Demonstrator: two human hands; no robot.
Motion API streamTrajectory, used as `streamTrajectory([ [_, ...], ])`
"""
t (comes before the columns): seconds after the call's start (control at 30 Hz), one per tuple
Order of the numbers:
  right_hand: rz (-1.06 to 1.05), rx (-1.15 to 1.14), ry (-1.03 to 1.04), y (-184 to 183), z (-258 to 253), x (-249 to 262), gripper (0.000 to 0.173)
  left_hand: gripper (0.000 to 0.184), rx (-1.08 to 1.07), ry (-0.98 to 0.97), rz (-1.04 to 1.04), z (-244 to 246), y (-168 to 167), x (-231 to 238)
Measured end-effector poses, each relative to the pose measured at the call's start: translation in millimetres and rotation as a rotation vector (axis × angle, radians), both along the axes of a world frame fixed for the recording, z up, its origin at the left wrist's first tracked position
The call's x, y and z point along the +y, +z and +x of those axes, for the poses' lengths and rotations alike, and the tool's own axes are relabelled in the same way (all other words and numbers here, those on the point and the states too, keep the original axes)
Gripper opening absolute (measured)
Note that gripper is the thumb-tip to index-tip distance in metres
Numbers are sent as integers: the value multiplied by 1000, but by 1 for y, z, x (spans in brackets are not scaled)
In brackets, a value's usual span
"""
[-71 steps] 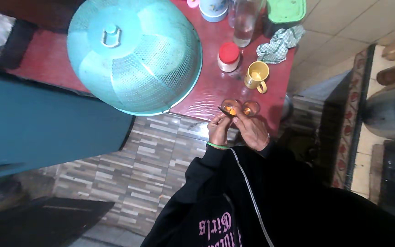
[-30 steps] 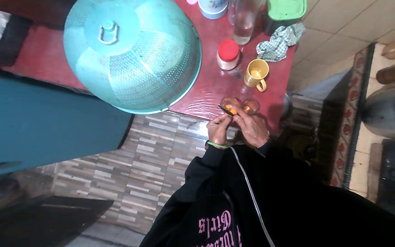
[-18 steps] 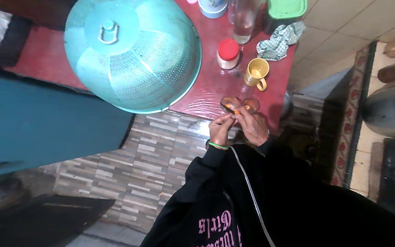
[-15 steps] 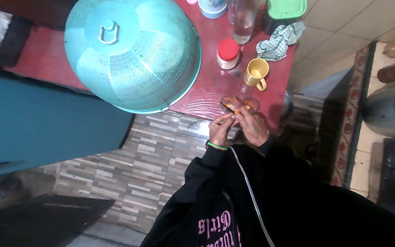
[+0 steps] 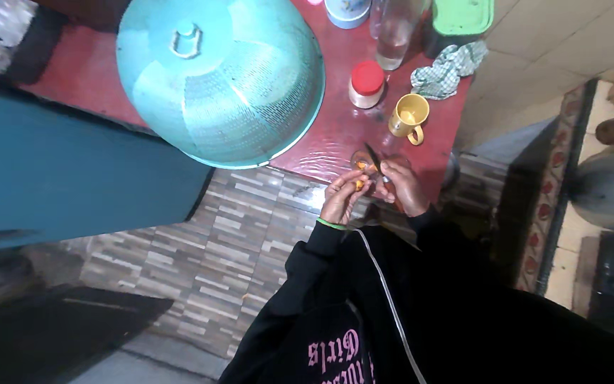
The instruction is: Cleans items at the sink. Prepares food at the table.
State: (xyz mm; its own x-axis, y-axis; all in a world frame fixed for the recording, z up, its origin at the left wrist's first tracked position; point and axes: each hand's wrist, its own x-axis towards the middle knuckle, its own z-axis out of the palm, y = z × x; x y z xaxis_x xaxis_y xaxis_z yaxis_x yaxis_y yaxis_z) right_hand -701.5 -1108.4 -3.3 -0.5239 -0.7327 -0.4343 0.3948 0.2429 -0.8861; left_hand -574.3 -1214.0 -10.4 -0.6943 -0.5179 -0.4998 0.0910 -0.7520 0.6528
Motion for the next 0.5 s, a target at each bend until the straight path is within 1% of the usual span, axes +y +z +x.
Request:
streamTrajectory([
  [0.07, 24, 39, -7, -3, 2, -12, 38, 34, -6, 36, 74, -12, -2, -3],
  [0.13, 11, 115, -34, -9, 1, -22, 39, 31, -60, 73, 112, -20, -2, -7],
  [0.2, 27, 170, -57, -13, -5, -26, 42, 28, -164, 90, 46, -14, 0, -13],
  [0.3, 96, 229, -36, -16, -13, -29, 38, 26, -278, 122, -114, 0, -6, -18],
  [0.4, 150, 258, -9, -18, -15, -33, 32, 30, -298, 165, -180, 7, -13, -23],
  [0.5, 235, 291, 72, -17, -16, -39, 33, 29, -286, 176, -205, 7, -14, -26],
])
